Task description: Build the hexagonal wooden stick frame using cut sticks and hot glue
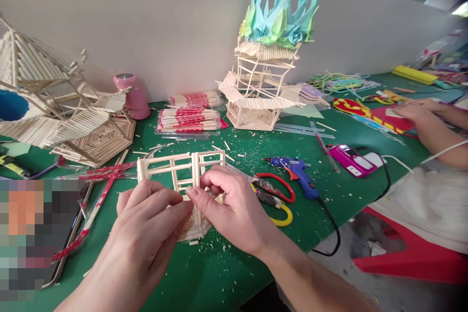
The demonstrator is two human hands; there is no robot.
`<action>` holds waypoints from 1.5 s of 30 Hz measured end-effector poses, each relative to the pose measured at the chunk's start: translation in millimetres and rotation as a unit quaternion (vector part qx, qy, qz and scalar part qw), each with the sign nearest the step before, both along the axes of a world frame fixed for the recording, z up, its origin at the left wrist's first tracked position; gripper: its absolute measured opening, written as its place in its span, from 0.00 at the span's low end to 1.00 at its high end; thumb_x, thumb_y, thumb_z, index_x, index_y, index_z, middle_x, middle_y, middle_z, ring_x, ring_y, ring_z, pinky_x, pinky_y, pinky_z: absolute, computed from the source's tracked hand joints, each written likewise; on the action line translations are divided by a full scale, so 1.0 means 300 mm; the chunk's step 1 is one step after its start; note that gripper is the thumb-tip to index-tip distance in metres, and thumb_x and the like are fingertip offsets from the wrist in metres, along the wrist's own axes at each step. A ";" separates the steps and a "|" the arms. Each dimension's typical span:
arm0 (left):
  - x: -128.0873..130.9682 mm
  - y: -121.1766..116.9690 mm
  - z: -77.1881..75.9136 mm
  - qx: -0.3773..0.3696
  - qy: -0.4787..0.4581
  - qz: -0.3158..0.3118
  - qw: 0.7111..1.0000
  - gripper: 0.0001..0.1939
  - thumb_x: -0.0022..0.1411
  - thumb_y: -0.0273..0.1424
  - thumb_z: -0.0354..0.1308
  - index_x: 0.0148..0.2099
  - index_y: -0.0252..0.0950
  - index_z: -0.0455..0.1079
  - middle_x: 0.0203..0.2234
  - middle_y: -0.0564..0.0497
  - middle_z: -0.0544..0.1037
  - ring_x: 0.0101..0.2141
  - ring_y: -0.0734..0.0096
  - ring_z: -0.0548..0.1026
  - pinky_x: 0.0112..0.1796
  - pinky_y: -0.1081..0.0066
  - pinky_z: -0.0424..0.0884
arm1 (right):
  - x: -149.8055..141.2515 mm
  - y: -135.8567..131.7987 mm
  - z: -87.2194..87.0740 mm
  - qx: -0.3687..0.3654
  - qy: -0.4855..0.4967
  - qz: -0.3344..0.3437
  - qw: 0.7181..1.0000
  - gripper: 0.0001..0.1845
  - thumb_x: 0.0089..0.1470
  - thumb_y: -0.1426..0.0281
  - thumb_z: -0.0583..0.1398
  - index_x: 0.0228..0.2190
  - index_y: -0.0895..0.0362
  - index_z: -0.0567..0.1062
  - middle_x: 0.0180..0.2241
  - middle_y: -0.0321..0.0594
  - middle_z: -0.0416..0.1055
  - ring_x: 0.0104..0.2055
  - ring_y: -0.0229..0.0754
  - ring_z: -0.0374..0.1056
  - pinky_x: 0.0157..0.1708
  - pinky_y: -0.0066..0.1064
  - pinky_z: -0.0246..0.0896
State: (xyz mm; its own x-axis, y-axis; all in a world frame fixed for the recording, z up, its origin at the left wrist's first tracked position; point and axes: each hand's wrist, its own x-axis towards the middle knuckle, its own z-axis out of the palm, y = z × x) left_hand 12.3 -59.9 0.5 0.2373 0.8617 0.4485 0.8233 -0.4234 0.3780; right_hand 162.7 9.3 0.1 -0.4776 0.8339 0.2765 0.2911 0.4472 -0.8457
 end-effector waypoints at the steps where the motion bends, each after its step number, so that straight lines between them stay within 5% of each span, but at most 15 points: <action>1: -0.002 0.001 0.000 0.005 0.000 0.001 1.000 0.09 0.62 0.24 0.47 0.37 0.40 0.67 0.30 0.53 0.72 0.32 0.66 0.64 0.32 0.65 0.57 | 0.000 0.000 0.001 -0.001 0.000 0.001 1.000 0.15 0.51 0.69 0.59 0.17 0.57 0.62 0.20 0.30 0.58 0.24 0.32 0.54 0.23 0.26 0.48; 6: -0.019 -0.007 -0.001 0.045 0.022 -0.001 0.999 0.11 0.60 0.26 0.52 0.45 0.39 0.66 0.37 0.50 0.73 0.37 0.64 0.65 0.36 0.64 0.62 | 0.004 0.014 0.003 -0.012 0.001 0.005 1.000 0.15 0.53 0.67 0.57 0.18 0.57 0.64 0.21 0.31 0.59 0.25 0.32 0.56 0.24 0.26 0.50; 18: -0.050 -0.061 -0.065 0.113 0.062 0.131 0.983 0.15 0.58 0.32 0.56 0.48 0.43 0.63 0.42 0.42 0.65 0.39 0.51 0.65 0.40 0.49 0.59 | 0.008 0.051 0.001 -0.013 0.000 0.022 1.000 0.16 0.55 0.67 0.56 0.18 0.57 0.64 0.22 0.33 0.60 0.26 0.34 0.56 0.24 0.26 0.52; 29: -0.062 -0.051 -0.091 0.119 0.072 0.133 0.981 0.13 0.58 0.31 0.55 0.47 0.44 0.66 0.38 0.44 0.65 0.37 0.56 0.66 0.35 0.57 0.61 | 0.023 0.055 0.018 -0.060 0.013 0.053 0.997 0.10 0.53 0.68 0.57 0.22 0.57 0.67 0.26 0.34 0.62 0.28 0.34 0.59 0.25 0.25 0.55; 32: -0.072 -0.054 -0.095 0.120 0.087 0.122 0.981 0.16 0.57 0.30 0.57 0.48 0.43 0.65 0.38 0.45 0.65 0.36 0.58 0.68 0.34 0.59 0.61 | 0.031 0.055 0.023 -0.042 -0.017 0.070 0.997 0.03 0.50 0.70 0.58 0.28 0.57 0.71 0.29 0.36 0.65 0.33 0.36 0.61 0.31 0.27 0.58; 45: -0.063 -0.062 -0.103 0.110 0.061 0.132 0.983 0.17 0.56 0.30 0.58 0.48 0.42 0.65 0.36 0.48 0.66 0.33 0.64 0.69 0.32 0.63 0.63 | 0.038 0.050 0.010 0.012 -0.043 0.071 0.996 0.02 0.52 0.73 0.56 0.27 0.56 0.67 0.29 0.35 0.63 0.33 0.37 0.59 0.33 0.29 0.55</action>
State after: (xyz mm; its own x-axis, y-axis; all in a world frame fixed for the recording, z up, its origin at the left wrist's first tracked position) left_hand -6.6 -78.3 -30.5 0.0826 0.7855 0.6133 0.9491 -0.2498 0.1921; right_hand 174.2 24.3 3.0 -0.6129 0.7501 0.2482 0.2942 0.5083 -0.8094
